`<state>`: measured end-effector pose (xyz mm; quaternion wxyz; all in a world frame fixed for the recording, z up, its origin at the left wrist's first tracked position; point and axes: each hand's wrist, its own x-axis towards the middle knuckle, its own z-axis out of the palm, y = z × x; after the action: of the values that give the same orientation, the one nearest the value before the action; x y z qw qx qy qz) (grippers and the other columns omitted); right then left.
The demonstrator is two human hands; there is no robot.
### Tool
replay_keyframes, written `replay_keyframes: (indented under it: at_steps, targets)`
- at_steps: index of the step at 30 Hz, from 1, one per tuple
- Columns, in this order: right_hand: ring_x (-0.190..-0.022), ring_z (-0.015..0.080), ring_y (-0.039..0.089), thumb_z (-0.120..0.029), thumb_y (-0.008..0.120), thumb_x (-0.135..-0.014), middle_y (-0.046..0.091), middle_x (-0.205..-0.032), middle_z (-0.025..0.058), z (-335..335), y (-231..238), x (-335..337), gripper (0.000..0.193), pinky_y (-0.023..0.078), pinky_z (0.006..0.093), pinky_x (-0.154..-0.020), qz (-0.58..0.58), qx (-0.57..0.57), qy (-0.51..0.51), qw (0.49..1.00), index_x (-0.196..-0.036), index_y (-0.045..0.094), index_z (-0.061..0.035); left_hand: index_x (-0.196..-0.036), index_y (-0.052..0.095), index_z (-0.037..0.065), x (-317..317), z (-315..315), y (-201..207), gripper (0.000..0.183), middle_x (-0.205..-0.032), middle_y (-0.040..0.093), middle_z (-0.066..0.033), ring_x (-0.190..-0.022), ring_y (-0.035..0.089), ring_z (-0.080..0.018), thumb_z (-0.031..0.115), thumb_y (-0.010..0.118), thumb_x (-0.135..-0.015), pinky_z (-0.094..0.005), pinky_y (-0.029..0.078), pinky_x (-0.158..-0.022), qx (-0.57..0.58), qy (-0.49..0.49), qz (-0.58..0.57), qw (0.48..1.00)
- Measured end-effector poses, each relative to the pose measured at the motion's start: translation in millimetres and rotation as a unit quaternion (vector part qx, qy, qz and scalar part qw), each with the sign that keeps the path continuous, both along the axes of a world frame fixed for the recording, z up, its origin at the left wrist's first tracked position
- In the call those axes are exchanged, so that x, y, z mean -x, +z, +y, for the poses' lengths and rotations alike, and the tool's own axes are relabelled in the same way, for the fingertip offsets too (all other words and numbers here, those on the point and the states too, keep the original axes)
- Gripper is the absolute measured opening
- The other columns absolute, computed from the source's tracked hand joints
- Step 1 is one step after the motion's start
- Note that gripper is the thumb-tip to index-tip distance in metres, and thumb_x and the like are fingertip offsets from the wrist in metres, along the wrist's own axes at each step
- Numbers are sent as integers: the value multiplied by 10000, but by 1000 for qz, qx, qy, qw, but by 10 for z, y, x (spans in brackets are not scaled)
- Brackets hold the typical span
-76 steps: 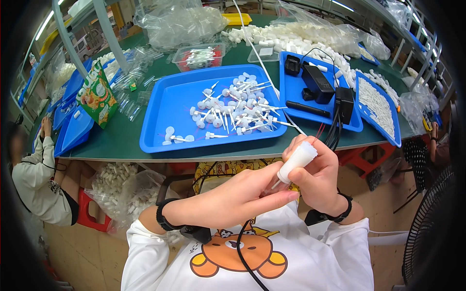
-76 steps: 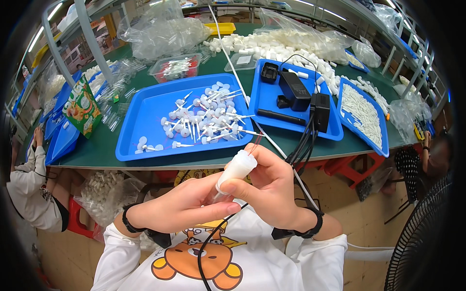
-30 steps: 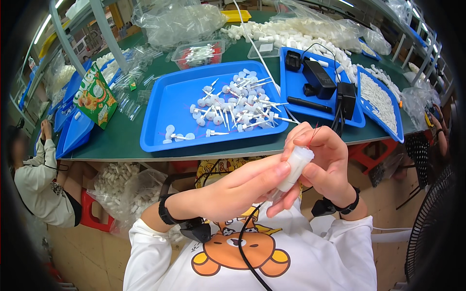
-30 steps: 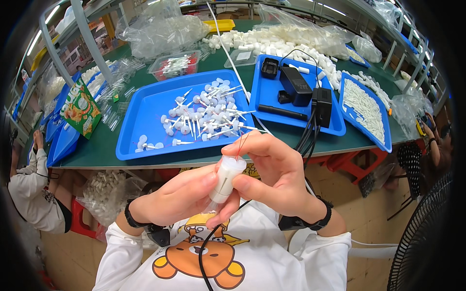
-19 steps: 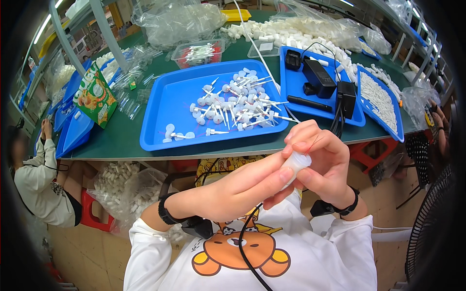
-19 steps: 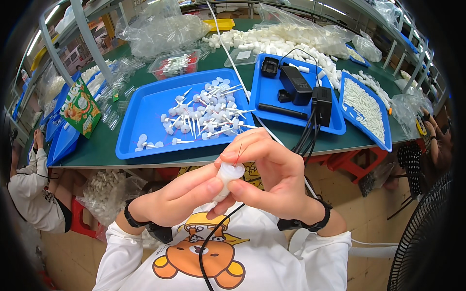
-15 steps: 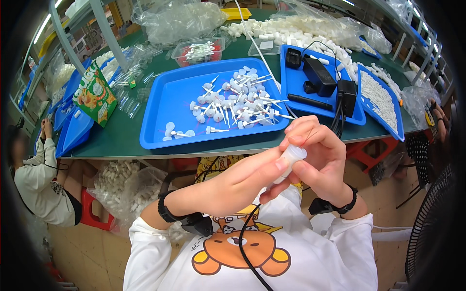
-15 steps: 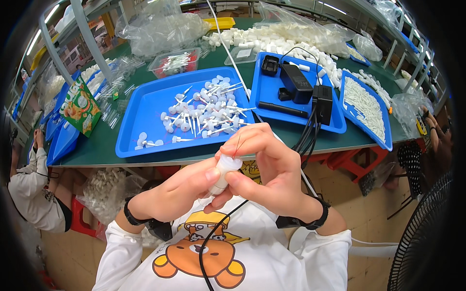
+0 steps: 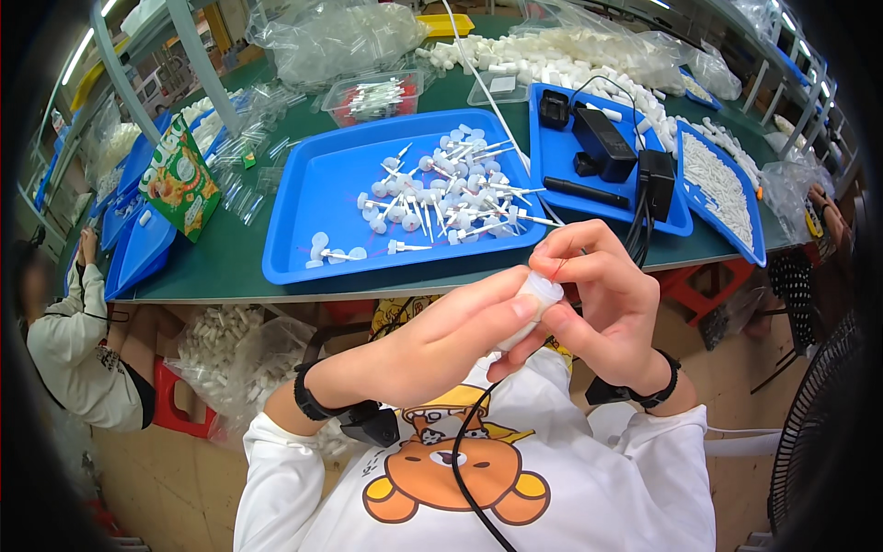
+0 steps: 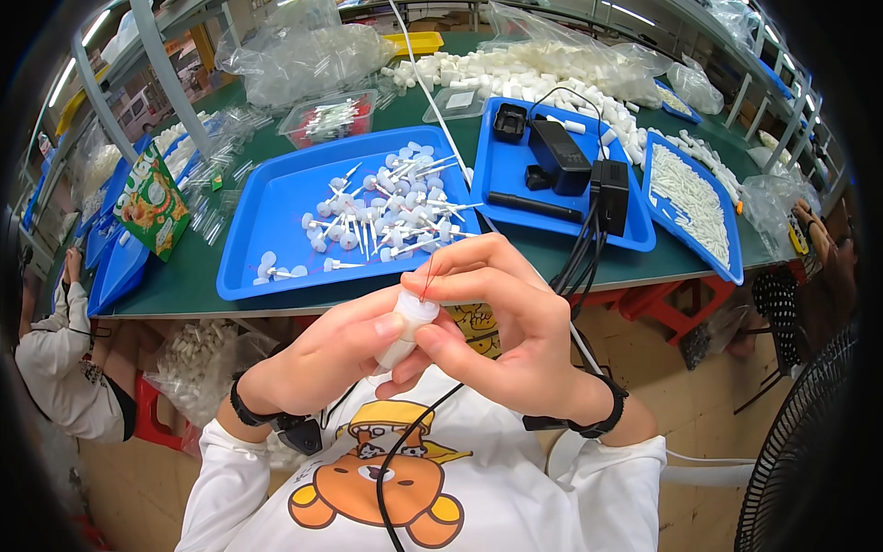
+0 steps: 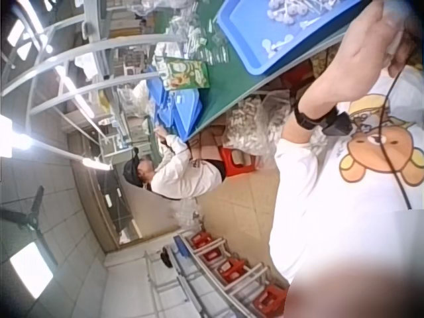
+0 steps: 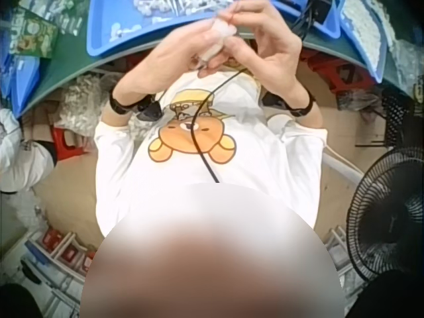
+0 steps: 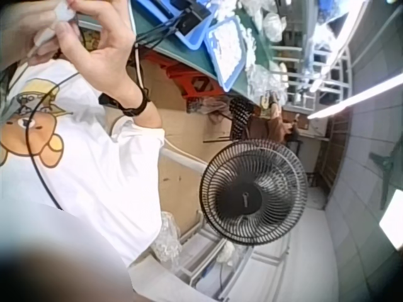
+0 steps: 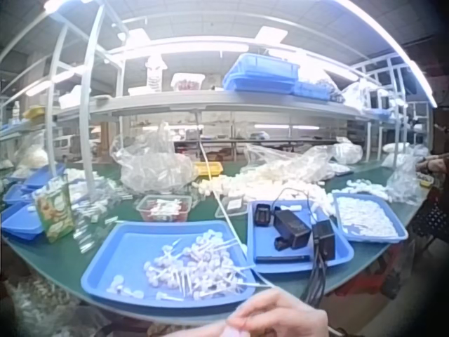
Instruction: The person sits at a factory workbench and assembles small white plastic components by hand. They repeatedly pick up a cylindrical piece and a rod-like piece from a blue tray, insert the rod into the cylinder, and place the assembled unit back into the tray. The process is repetitive and involves handling multiple identical units.
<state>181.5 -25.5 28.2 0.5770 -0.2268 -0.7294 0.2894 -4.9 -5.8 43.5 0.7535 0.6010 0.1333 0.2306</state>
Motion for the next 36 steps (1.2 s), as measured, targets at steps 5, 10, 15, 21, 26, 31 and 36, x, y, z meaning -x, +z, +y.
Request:
replay_keyframes:
  at_steps: [5,10,15,21,26,31,36]
  targets:
    - [-917,186,550,46,654,-688,552,-995,142,-23,31,1,291,454,292,-786,-5,-23,-24,999,-978,636,26,-1003,446,20,-7,17,19,305,-755,444,-4,-629,408,-65,276,282,-985,-217,354,-603,32,-22,0,999]
    - [-887,183,559,43,666,-668,560,-987,145,-35,59,-14,304,461,282,-761,-38,-48,-50,997,-969,641,17,-1015,451,20,-5,-9,12,293,-763,441,-1,-652,407,-63,273,306,-983,-201,357,-599,-19,-13,-5,1000]
    - [-871,183,565,48,669,-647,573,-980,141,-59,33,9,287,463,279,-735,-22,-27,-58,998,-930,645,10,-1073,447,8,-22,8,-7,299,-769,437,2,-650,396,-52,264,323,-979,-195,356,-582,-75,0,5,997]
    - [-872,197,568,50,668,-628,596,-998,144,-27,-19,42,290,459,291,-743,-34,-58,-81,994,-915,643,9,-1105,452,20,-39,27,-58,269,-796,424,24,-641,357,-28,218,359,-948,-181,322,-564,-61,12,-4,998]
    - [-890,224,574,56,660,-630,609,-1014,155,-41,-15,75,289,459,309,-757,-55,-66,-111,990,-916,641,15,-1101,466,34,-40,54,-70,251,-822,420,36,-639,330,-21,190,369,-931,-174,300,-555,-61,15,-2,998]
    - [-915,259,576,53,600,-680,607,-1031,168,-55,16,86,287,462,340,-777,-85,-93,-129,984,-964,633,38,-1216,403,-32,-33,54,-103,402,-943,491,-40,-674,416,-66,261,332,-950,-200,375,-586,-91,34,-11,995]
    - [-937,274,572,36,547,-720,586,-1073,189,-40,19,49,291,455,361,-806,-116,-116,-118,979,-1000,624,49,-1104,433,42,-90,26,-55,297,-786,429,5,-615,354,-55,262,314,-943,-187,315,-543,4,62,-33,998]
